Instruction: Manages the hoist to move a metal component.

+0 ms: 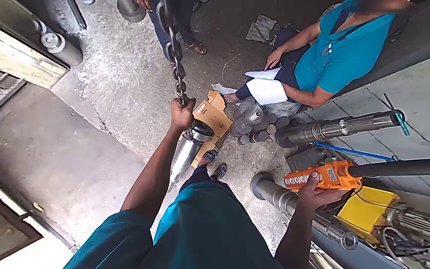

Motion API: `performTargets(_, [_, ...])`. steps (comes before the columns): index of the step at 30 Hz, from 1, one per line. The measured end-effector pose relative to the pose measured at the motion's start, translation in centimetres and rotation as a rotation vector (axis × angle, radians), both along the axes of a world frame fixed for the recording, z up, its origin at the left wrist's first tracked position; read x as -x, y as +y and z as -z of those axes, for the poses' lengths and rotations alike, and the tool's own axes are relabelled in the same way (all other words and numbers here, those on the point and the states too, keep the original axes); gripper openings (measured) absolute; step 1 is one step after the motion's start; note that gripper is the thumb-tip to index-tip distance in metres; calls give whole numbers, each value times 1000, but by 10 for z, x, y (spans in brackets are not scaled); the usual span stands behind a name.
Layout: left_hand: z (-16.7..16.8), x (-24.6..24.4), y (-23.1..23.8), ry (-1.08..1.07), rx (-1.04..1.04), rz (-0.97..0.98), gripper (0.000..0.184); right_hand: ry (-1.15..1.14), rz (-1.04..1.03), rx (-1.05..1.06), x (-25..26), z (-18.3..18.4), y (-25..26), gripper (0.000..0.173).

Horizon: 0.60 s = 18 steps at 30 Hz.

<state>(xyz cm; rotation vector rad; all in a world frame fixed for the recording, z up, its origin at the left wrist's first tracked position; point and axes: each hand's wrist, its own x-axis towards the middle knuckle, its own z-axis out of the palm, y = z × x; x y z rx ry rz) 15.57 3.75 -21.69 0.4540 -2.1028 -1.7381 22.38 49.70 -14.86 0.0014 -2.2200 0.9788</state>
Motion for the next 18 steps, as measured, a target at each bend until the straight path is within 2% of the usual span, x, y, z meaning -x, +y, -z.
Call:
performTargets(4, [-5, -6, -7, -41, 33, 4, 36, 10, 13, -33, 6, 6, -5, 90])
performTargets(7, [-3, -4, -8, -60, 33, -6, 37, 3, -24, -5, 5, 3, -8, 84])
performTargets(10, [-5, -4, -11, -29, 8, 7, 36, 3, -58, 10, 6, 0, -10, 80])
performTargets(18, [-23, -15, -14, 45, 18, 38, 36, 37, -18, -25, 5, 2, -6, 85])
